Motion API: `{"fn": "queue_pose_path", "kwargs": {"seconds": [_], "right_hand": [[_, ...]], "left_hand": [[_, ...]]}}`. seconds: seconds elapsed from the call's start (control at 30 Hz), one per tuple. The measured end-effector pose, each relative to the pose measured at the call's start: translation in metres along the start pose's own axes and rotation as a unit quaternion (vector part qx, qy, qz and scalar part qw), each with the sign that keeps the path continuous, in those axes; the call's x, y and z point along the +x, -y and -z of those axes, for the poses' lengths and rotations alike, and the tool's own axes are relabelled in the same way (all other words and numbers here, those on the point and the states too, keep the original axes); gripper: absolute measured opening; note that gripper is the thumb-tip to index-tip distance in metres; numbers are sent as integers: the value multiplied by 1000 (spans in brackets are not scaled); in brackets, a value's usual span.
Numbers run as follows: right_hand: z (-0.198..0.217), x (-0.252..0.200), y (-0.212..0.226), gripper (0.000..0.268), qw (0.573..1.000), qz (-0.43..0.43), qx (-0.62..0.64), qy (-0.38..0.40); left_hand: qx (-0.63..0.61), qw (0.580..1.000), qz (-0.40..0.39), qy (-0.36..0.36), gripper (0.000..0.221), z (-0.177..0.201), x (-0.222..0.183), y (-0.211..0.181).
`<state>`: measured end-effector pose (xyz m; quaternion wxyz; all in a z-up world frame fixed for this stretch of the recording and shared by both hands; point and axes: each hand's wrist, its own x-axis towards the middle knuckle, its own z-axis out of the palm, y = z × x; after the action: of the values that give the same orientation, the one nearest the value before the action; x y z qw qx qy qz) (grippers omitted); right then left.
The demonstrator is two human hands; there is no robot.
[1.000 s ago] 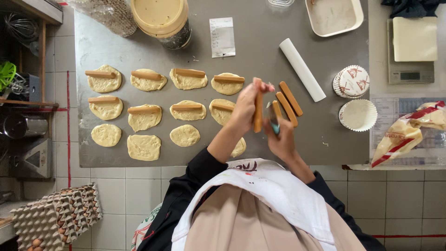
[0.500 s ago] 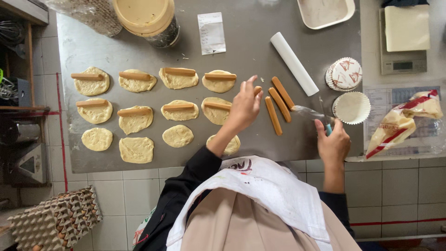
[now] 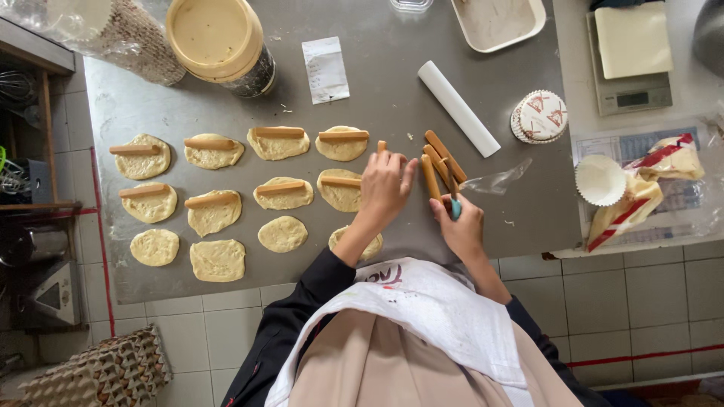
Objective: The person rolls out pieces of dough using a rolling pin on a metal table, cuts sausages into smaller sections with a knife, and then rolls each sausage piece inside a flattened dough circle.
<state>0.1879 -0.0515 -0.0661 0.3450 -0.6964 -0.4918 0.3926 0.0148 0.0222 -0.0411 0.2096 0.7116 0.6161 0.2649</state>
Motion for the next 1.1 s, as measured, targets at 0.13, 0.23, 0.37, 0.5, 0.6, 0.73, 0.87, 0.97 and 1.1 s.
{"fn": "queue_pose_path", "kwargs": {"seconds": [0.13,0.23,0.37,0.5,0.6,0.73,0.87,0.97,1.1], "right_hand": [[6,-18,28,39,994,80,53,55],[15,-19,54,41,986,123,79,76],[57,-23,103,36,965,249,-82,3],[89,-44,150,30,936,287,-205,-2],[95,-54,170,32,920,271,-281,-5],[98,-57,177,33,913,266,-310,-1],[97,-57,175,33,905,275,-326,-7],[91,-55,171,32,909,275,-314,-14],[75,-51,166,32,919,255,-299,-17]], "left_hand": [[-340,929,129,61,39,8,-3,-6],[-578,808,87,79,36,15,-3,-6],[-507,859,-16,71,33,46,-18,-10],[-407,907,-103,39,26,77,-22,-21],[-377,914,-151,2,21,89,-19,-31],[-324,930,-165,-52,21,96,-20,-37],[-252,946,-179,-99,25,101,-20,-39],[-165,954,-197,-157,27,99,-21,-37],[-74,956,-193,-209,28,89,-25,-35]]}}
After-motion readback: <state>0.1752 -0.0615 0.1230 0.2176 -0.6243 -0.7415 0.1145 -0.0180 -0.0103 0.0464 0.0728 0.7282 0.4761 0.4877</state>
